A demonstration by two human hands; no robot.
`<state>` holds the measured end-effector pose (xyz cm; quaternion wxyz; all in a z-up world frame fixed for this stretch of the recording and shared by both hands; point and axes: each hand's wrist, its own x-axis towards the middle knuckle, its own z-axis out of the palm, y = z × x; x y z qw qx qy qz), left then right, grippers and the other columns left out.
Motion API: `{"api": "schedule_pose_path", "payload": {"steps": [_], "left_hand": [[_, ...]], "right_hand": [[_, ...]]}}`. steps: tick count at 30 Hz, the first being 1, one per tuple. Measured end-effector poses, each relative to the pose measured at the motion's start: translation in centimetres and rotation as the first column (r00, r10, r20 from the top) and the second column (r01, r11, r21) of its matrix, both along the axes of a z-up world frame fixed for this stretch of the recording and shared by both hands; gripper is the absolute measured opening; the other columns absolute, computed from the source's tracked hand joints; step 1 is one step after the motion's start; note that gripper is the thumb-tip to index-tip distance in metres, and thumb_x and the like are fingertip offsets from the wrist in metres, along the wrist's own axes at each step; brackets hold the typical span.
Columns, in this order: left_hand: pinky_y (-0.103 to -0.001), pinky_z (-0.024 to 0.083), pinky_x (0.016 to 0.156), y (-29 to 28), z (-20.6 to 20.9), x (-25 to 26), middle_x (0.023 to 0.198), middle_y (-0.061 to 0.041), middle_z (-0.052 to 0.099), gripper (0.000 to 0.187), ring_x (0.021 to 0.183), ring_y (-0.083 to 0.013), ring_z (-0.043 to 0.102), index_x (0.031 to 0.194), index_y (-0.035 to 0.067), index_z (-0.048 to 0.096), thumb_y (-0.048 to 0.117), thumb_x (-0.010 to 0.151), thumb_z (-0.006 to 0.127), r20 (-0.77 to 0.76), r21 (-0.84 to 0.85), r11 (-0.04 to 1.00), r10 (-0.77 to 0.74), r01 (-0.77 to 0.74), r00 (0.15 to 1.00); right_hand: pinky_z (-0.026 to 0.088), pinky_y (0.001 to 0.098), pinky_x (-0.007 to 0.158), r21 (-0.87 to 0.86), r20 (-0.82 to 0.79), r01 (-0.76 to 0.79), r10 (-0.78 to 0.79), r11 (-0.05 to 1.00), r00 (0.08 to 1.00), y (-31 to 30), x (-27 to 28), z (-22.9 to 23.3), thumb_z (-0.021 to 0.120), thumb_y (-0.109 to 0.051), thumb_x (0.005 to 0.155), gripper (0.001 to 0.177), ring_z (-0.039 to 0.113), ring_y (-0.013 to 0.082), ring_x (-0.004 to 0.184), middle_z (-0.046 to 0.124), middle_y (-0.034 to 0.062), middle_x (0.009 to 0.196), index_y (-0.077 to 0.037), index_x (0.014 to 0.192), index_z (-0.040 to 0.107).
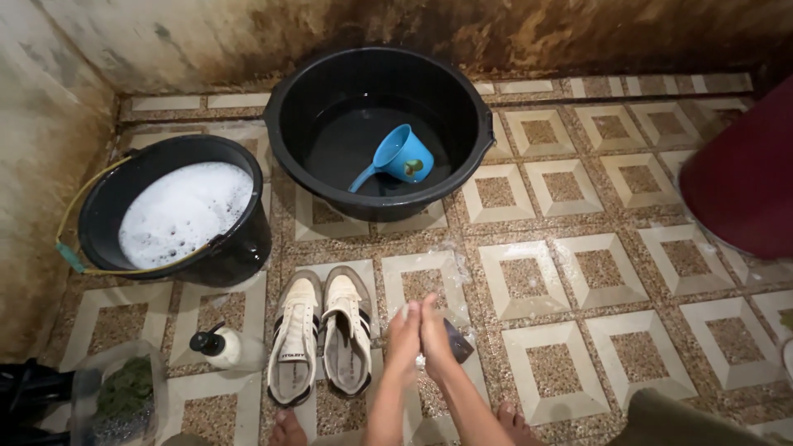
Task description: Removing shoelaces from sneakers and washing them in a bucket of soapy water.
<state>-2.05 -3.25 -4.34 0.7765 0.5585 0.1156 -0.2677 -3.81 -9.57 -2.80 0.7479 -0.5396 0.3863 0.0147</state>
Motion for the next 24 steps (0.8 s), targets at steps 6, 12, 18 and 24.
{"api": "schedule_pose_path", "payload": {"steps": [6,12,18,24], "left_hand": [[-0.036,0.058,0.072,3.0,0.1,3.4,0.102,-0.017,0.075,0.066,0.076,-0.0216,0.068,0.110,-0.009,0.060,0.051,0.108,0.034,-0.219,0.011,0.949,0.310,-0.315,0.925],[-0.029,0.053,0.062,2.1,7.0,0.7,0.092,-0.010,0.070,0.070,0.074,-0.0179,0.060,0.113,-0.004,0.070,0.052,0.104,0.030,-0.363,-0.095,0.946,0.258,-0.311,0.895],[-0.031,0.061,0.079,-0.4,5.1,-1.1,0.112,-0.017,0.070,0.031,0.095,-0.0205,0.073,0.127,0.008,0.061,0.016,0.100,0.047,-0.246,-0.181,0.901,0.346,-0.394,0.905],[-0.029,0.049,0.058,3.0,0.4,2.8,0.094,-0.010,0.057,0.032,0.075,-0.0187,0.054,0.124,0.005,0.060,0.023,0.106,0.041,-0.287,-0.072,0.754,0.612,-0.653,0.737]], "right_hand": [[0.058,0.0398,0.093,0.005,0.202,-0.373,0.365,0.928,0.909,2.9,-1.1,2.6,0.037,-0.014,0.099,0.038,0.068,0.0224,0.095,0.073,0.0119,0.101,-0.003,0.119,0.067],[0.052,0.0472,0.051,-0.643,-0.185,-0.450,0.445,0.620,0.876,2.0,0.4,0.0,0.039,-0.014,0.101,0.037,0.059,0.0246,0.054,0.067,0.0051,0.069,-0.012,0.111,0.074],[0.041,0.0264,0.041,-0.586,-0.086,-0.160,0.135,0.794,0.987,-0.8,0.9,1.2,0.051,-0.042,0.105,0.056,0.056,0.0095,0.047,0.060,-0.0019,0.049,-0.002,0.075,0.076],[0.058,0.0349,0.066,-0.323,0.032,-0.114,0.131,0.939,0.991,2.4,-1.1,4.6,0.071,-0.006,0.084,0.047,0.064,0.0221,0.080,0.061,0.0120,0.093,0.004,0.127,0.054]]}}
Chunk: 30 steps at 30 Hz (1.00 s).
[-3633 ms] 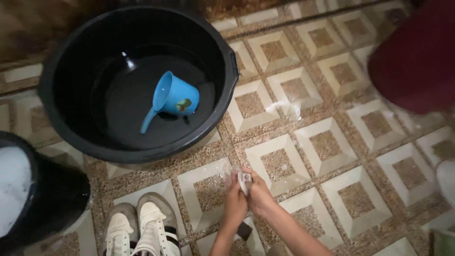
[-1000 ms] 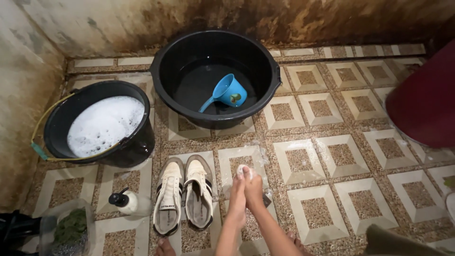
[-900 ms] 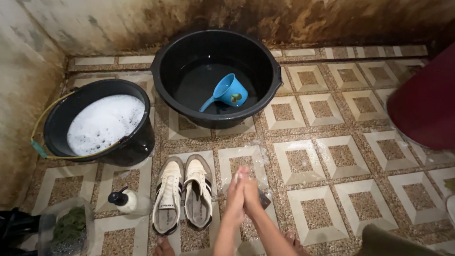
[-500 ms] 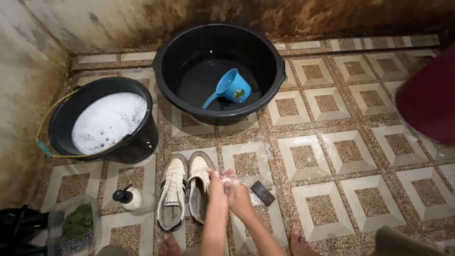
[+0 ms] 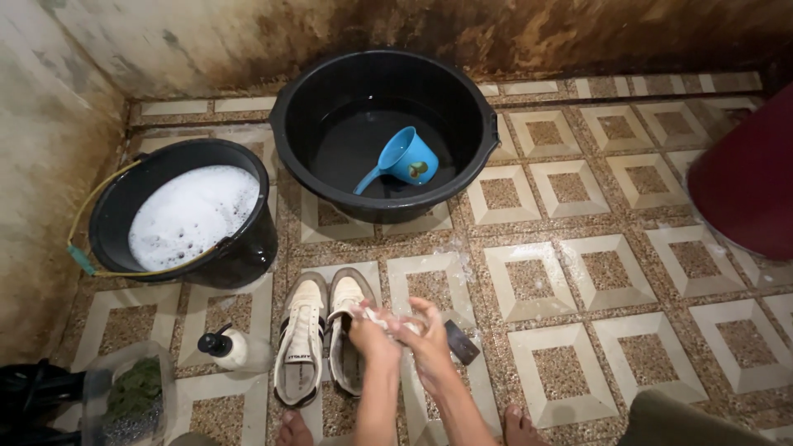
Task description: Removing shoelaces from sneakers and washing them in a bucket of soapy water.
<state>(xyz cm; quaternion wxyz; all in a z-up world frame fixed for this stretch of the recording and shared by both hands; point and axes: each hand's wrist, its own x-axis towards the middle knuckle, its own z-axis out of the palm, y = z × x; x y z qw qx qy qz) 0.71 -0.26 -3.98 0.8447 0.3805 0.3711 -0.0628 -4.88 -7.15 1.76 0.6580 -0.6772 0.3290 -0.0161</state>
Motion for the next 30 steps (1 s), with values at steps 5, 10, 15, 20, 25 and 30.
{"api": "schedule_pose_path", "payload": {"steps": [5,10,15,20,25,30], "left_hand": [[-0.030,0.050,0.062,0.0,1.4,-0.4,0.090,-0.007,0.056,0.056,0.077,-0.0195,0.056,0.107,0.004,0.055,0.058,0.107,0.038,-0.096,-0.125,0.991,-0.065,0.053,0.993],[-0.034,0.058,0.080,-3.2,10.5,-5.3,0.106,-0.008,0.061,0.042,0.096,-0.0200,0.064,0.123,0.011,0.056,0.045,0.099,0.049,0.103,0.074,0.862,-0.507,0.502,0.856],[-0.036,0.059,0.090,-5.9,2.5,-6.4,0.114,-0.005,0.065,0.047,0.110,-0.0168,0.067,0.133,0.013,0.053,0.039,0.094,0.052,0.174,0.404,0.747,-0.629,0.528,0.758],[-0.036,0.060,0.069,-1.7,0.1,-2.6,0.087,-0.009,0.070,0.056,0.079,-0.0188,0.070,0.107,0.006,0.072,0.054,0.106,0.044,-0.108,0.619,0.563,-0.630,0.548,0.769],[-0.036,0.052,0.059,-1.9,-6.6,-1.4,0.064,-0.011,0.070,0.057,0.059,-0.0216,0.066,0.088,0.004,0.079,0.055,0.099,0.055,-0.083,0.744,0.379,-0.765,0.551,0.638],[-0.043,0.054,0.064,-4.5,-10.5,1.3,0.064,-0.016,0.068,0.047,0.063,-0.0304,0.068,0.090,0.004,0.072,0.049,0.096,0.064,-0.171,0.705,0.242,-0.854,0.666,0.491]], "right_hand": [[0.047,0.0353,0.108,0.427,0.433,-0.195,-0.010,0.883,0.901,1.4,-1.2,1.2,0.066,0.000,0.086,0.071,0.056,0.0226,0.135,0.051,0.0094,0.151,-0.006,0.149,0.033],[0.052,0.0363,0.102,0.014,0.191,-0.086,0.082,0.996,0.978,-1.2,1.1,3.9,0.051,-0.017,0.096,0.045,0.062,0.0216,0.132,0.062,0.0056,0.148,-0.013,0.140,0.059],[0.047,0.0328,0.105,-0.226,0.332,0.031,0.047,0.974,0.942,-4.5,2.7,0.4,0.042,-0.030,0.105,0.043,0.063,0.0211,0.127,0.068,0.0101,0.142,-0.013,0.137,0.064],[0.059,0.0340,0.073,-0.258,0.156,0.042,-0.002,0.965,0.988,-1.8,1.1,-4.1,0.054,-0.037,0.101,0.027,0.074,0.0223,0.089,0.076,0.0153,0.100,-0.011,0.103,0.060],[0.058,0.0389,0.062,-0.400,0.057,0.008,0.016,0.917,0.998,-5.3,2.7,-10.9,0.047,-0.037,0.099,0.037,0.072,0.0254,0.065,0.072,0.0137,0.074,-0.011,0.102,0.071],[0.047,0.0401,0.057,-0.133,-0.314,0.058,-0.097,0.989,0.945,-11.3,6.8,-15.3,0.039,-0.056,0.109,0.080,0.059,0.0270,0.059,0.072,0.0159,0.066,0.010,0.076,0.070]]}}
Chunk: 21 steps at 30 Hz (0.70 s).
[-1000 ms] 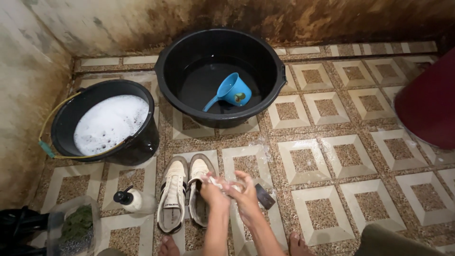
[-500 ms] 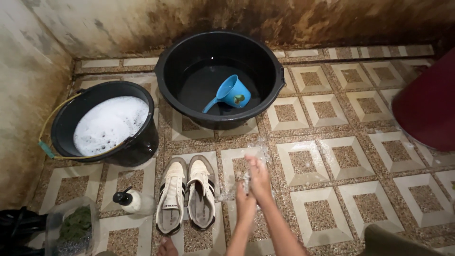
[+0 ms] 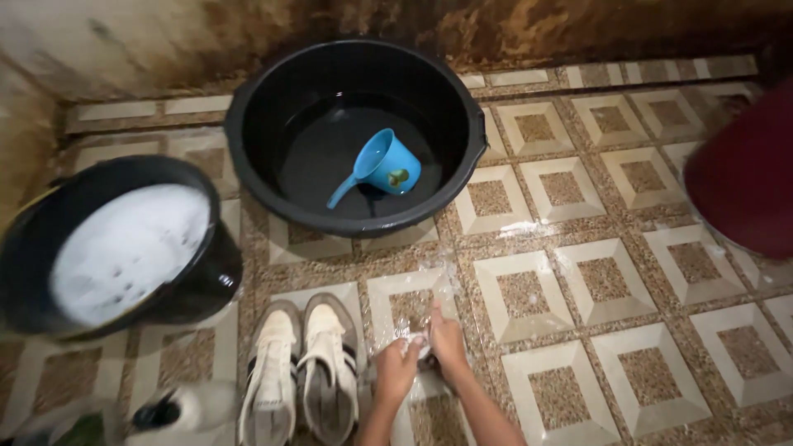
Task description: Removing shoelaces from sneakers and washing them in a bucket of soapy water.
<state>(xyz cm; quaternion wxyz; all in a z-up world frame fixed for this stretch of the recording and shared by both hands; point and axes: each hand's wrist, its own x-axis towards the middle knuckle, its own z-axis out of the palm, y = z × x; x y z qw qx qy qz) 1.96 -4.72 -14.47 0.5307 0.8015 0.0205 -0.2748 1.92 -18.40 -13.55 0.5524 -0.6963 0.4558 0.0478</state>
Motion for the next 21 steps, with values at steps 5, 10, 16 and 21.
{"api": "schedule_pose_path", "payload": {"steps": [5,10,16,21], "left_hand": [[-0.045,0.056,0.073,-2.5,-1.4,4.9,0.092,-0.018,0.075,0.035,0.080,-0.0335,0.074,0.119,0.006,0.063,0.024,0.090,0.068,0.213,0.088,0.985,0.127,-0.149,0.969],[-0.043,0.056,0.084,-3.0,-2.2,8.4,0.133,-0.019,0.055,0.054,0.103,-0.0337,0.068,0.135,0.010,0.055,0.008,0.083,0.069,0.423,0.230,0.960,0.047,-0.157,0.905],[-0.042,0.054,0.087,-1.7,-10.6,8.4,0.110,-0.015,0.067,0.030,0.098,-0.0344,0.067,0.107,0.006,0.076,0.000,0.078,0.071,0.612,0.099,0.967,0.128,-0.236,0.780],[-0.039,0.057,0.076,-1.5,-12.6,9.0,0.091,-0.013,0.068,0.021,0.084,-0.0300,0.070,0.096,0.005,0.080,0.000,0.078,0.069,0.441,0.027,0.971,0.202,-0.238,0.874]], "right_hand": [[0.054,0.0332,0.067,0.024,0.463,-0.011,-0.002,1.000,0.886,-3.8,4.8,-8.0,0.083,-0.024,0.088,0.034,0.064,0.0170,0.076,0.071,0.0118,0.088,0.005,0.094,0.069],[0.062,0.0350,0.070,-0.029,0.231,-0.121,0.124,0.992,0.965,-4.4,9.6,-7.3,0.073,-0.007,0.076,0.041,0.071,0.0176,0.082,0.072,0.0101,0.103,-0.004,0.117,0.066],[0.055,0.0465,0.078,-0.620,0.158,-0.357,0.557,0.699,0.815,-3.7,10.9,-7.8,0.071,-0.009,0.084,0.049,0.065,0.0377,0.083,0.065,0.0265,0.106,-0.009,0.132,0.064],[0.059,0.0450,0.075,-0.746,0.155,-0.359,0.670,0.561,0.726,-3.8,12.3,-12.1,0.072,-0.017,0.087,0.029,0.071,0.0362,0.086,0.071,0.0232,0.114,-0.011,0.115,0.069]]}}
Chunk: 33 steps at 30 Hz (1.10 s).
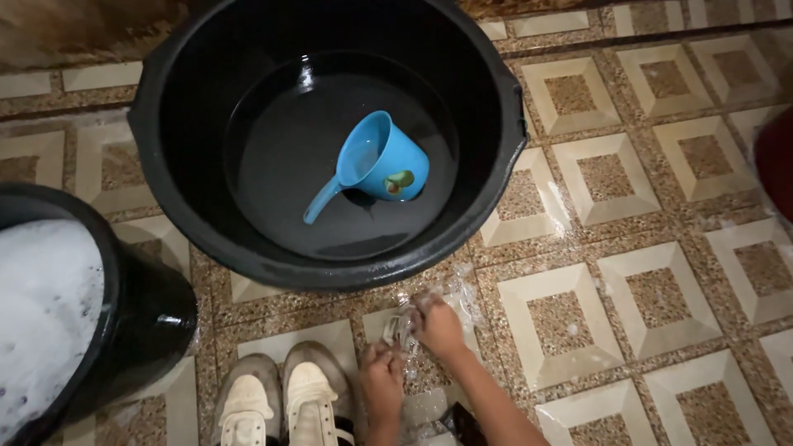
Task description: Removing shoelaces from sneakers and washing them in a bucket of soapy water.
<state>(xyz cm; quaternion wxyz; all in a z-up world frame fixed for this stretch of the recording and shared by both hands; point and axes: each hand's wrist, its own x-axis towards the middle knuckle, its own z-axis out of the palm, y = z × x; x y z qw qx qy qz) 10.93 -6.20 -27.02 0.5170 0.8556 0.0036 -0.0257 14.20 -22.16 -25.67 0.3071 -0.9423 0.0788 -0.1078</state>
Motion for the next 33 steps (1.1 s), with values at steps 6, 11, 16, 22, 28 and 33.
{"api": "schedule_pose_path", "payload": {"steps": [6,11,16,22,28,33], "left_hand": [[-0.040,0.056,0.077,0.4,0.2,0.8,0.092,-0.015,0.071,0.023,0.087,-0.0331,0.069,0.088,0.000,0.077,-0.005,0.067,0.070,0.061,-0.032,0.999,-0.041,0.043,0.997],[-0.038,0.056,0.075,0.4,0.6,0.9,0.090,-0.013,0.070,0.017,0.084,-0.0303,0.069,0.087,0.004,0.077,-0.005,0.073,0.072,-0.065,0.021,0.997,-0.069,0.071,0.995],[-0.039,0.056,0.075,1.2,-0.2,1.4,0.087,-0.013,0.071,0.017,0.085,-0.0317,0.070,0.078,0.002,0.074,-0.008,0.066,0.070,0.075,-0.001,0.992,-0.124,0.124,0.989],[-0.039,0.055,0.074,1.2,-1.2,1.4,0.083,-0.013,0.070,0.015,0.081,-0.0319,0.069,0.078,0.004,0.074,-0.005,0.066,0.074,0.040,0.044,0.990,-0.137,0.136,0.990],[-0.039,0.058,0.072,2.2,-2.4,1.5,0.085,-0.015,0.075,0.016,0.078,-0.0307,0.074,0.085,0.009,0.081,0.000,0.072,0.077,-0.084,0.106,0.987,-0.114,0.123,0.990],[-0.036,0.060,0.071,1.9,-1.3,1.9,0.084,-0.012,0.076,0.019,0.077,-0.0274,0.075,0.081,0.009,0.081,-0.003,0.068,0.075,-0.009,-0.013,0.993,-0.121,0.121,0.993]], "right_hand": [[0.056,0.0440,0.047,-0.104,-0.151,-0.244,0.228,0.964,0.962,1.6,-1.8,0.1,0.069,-0.017,0.087,0.048,0.067,0.0361,0.058,0.072,0.0226,0.091,0.003,0.130,0.065],[0.052,0.0374,0.053,-0.585,-0.393,-0.352,0.124,0.731,0.911,-1.1,-0.2,-3.9,0.058,-0.010,0.086,0.018,0.063,0.0190,0.056,0.067,0.0080,0.071,-0.009,0.102,0.066],[0.052,0.0384,0.047,-0.491,0.029,-0.310,0.371,0.814,0.928,-1.1,-1.4,-5.0,0.064,-0.031,0.088,0.016,0.062,0.0212,0.050,0.071,0.0083,0.074,-0.017,0.090,0.072],[0.052,0.0408,0.048,-0.373,-0.235,-0.155,0.068,0.915,0.970,-0.4,-0.4,-6.0,0.069,-0.034,0.091,0.026,0.063,0.0223,0.053,0.068,0.0088,0.067,-0.009,0.090,0.074],[0.043,0.0297,0.037,-0.136,-0.175,-0.287,0.263,0.948,0.949,0.4,-2.3,-4.3,0.061,-0.041,0.101,0.047,0.054,0.0146,0.043,0.065,0.0032,0.064,0.005,0.114,0.060],[0.042,0.0332,0.044,-0.435,-0.521,-0.077,-0.182,0.897,0.834,-1.9,-0.6,-1.7,0.040,-0.048,0.111,0.052,0.052,0.0135,0.047,0.061,0.0007,0.061,-0.013,0.089,0.072]]}}
